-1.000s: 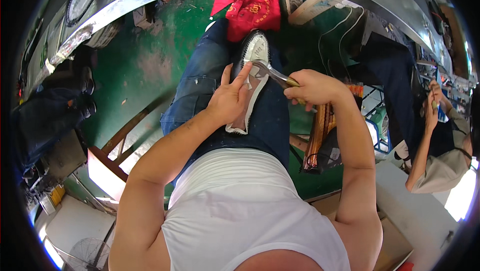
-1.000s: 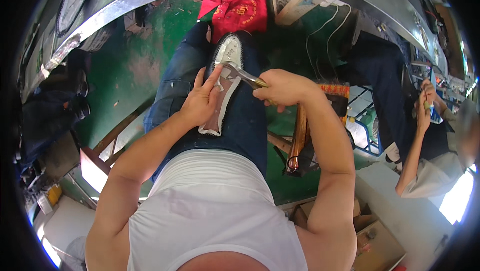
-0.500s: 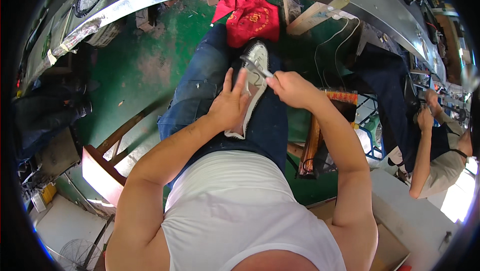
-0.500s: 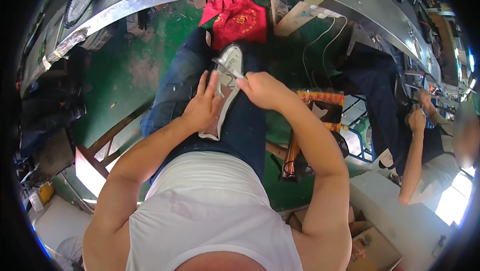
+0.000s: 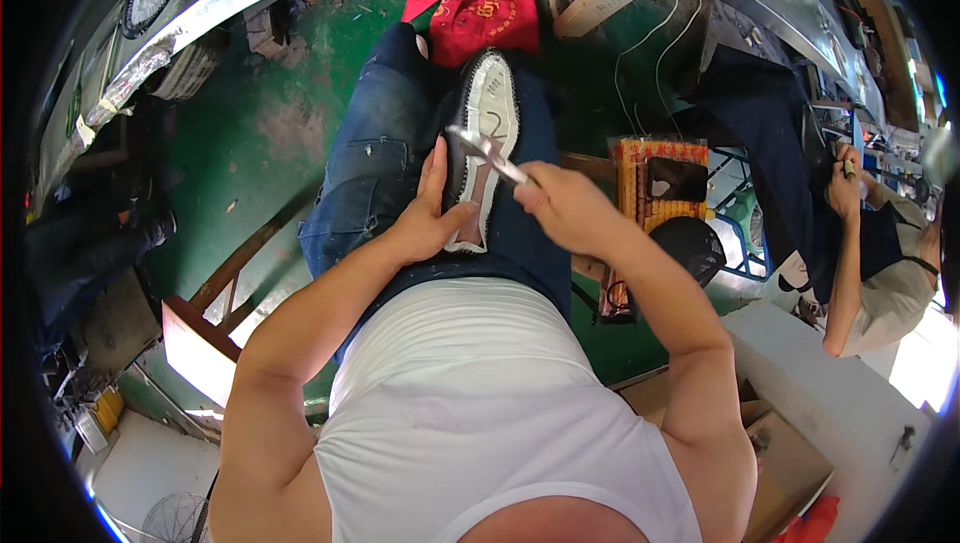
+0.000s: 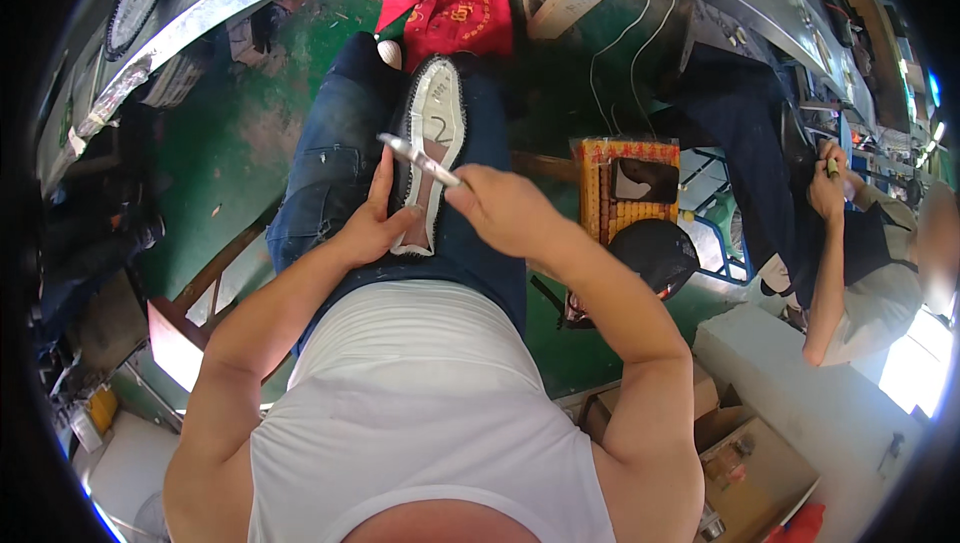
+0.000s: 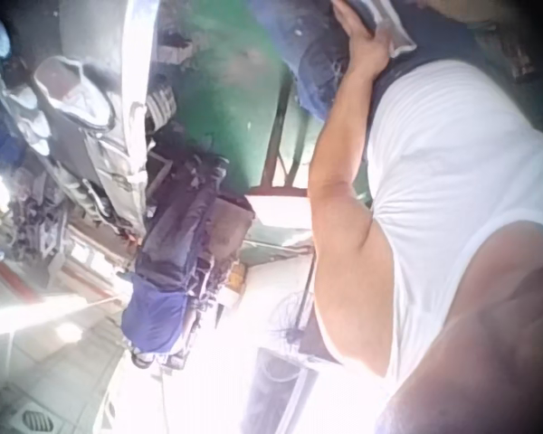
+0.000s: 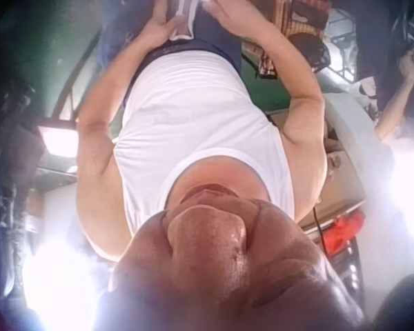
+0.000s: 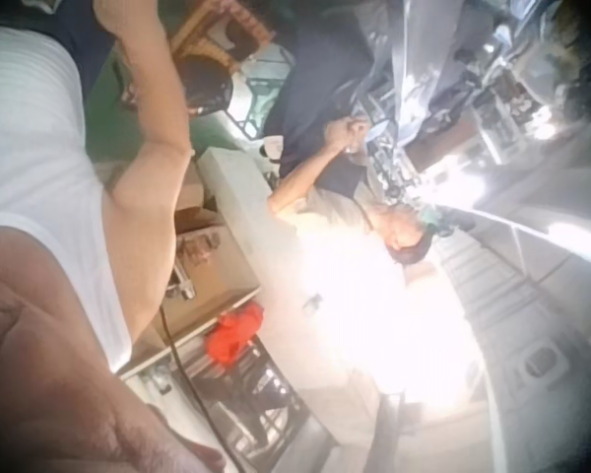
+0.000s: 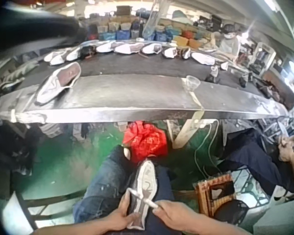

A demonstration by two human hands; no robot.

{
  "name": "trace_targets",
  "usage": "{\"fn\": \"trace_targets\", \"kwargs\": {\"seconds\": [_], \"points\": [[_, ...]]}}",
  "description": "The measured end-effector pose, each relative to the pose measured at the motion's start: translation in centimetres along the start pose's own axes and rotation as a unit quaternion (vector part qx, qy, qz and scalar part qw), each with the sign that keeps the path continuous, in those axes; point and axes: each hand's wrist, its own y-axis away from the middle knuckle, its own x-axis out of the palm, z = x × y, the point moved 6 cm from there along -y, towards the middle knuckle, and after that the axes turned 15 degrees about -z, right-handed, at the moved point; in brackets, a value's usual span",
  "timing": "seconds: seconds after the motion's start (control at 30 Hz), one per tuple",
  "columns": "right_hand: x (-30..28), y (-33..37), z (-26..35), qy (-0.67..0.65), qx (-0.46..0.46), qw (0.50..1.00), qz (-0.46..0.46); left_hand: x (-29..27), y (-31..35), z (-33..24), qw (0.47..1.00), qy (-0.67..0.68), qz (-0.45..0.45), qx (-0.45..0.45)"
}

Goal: Assembling shoe components by hand and using tools such as pincers and a hammer at a factory workstation.

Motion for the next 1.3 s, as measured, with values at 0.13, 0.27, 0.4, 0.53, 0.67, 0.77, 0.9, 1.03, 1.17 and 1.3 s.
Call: {"fn": "trace_targets", "kwargs": {"seconds": [0.13,0.27,0.4,0.53,0.67,0.77,0.9,1.03,1.17,1.3], "points": [[1.5,1.5,-1.1,0.083,0.028,0.993,0.075,-0.4,-0.5,0.0,0.996,-0.013,-0.035,0.087],[-3.0,0.2,-4.0,-0.025,0.077,0.997,0.006,-2.4,-0.7,-3.1,0.978,0.173,0.013,-0.114],[-13.5,-2.5,-4.6,-0.032,0.103,0.971,-0.212,-7.5,1.5,-7.9,0.942,0.317,0.053,-0.097],[-24.7,-8.6,-6.7,0.122,-0.015,0.894,-0.431,-12.4,-2.5,-17.8,0.949,0.308,0.017,0.060],[-32.0,-16.6,-13.4,0.253,-0.031,0.830,-0.496,-15.9,-14.7,-29.0,0.974,0.167,-0.050,0.144],[-34.4,-20.3,-17.5,0.303,0.058,0.823,-0.477,-14.2,-27.5,-36.4,0.983,0.132,-0.034,0.126],[-34.7,-21.4,-18.1,0.268,0.066,0.824,-0.494,-11.5,-42.0,-44.1,0.937,-0.145,-0.130,0.290],[-34.6,-21.5,-18.4,0.227,0.089,0.842,-0.481,-5.0,-50.1,-43.3,0.565,-0.620,-0.271,0.472],[-34.7,-21.3,-18.6,0.232,0.070,0.833,-0.497,-4.8,-54.5,-40.8,0.649,-0.564,-0.208,0.466],[-35.1,-21.0,-18.0,0.222,0.107,0.846,-0.473,-16.4,-57.6,-42.3,0.804,-0.253,-0.377,0.384]]}}
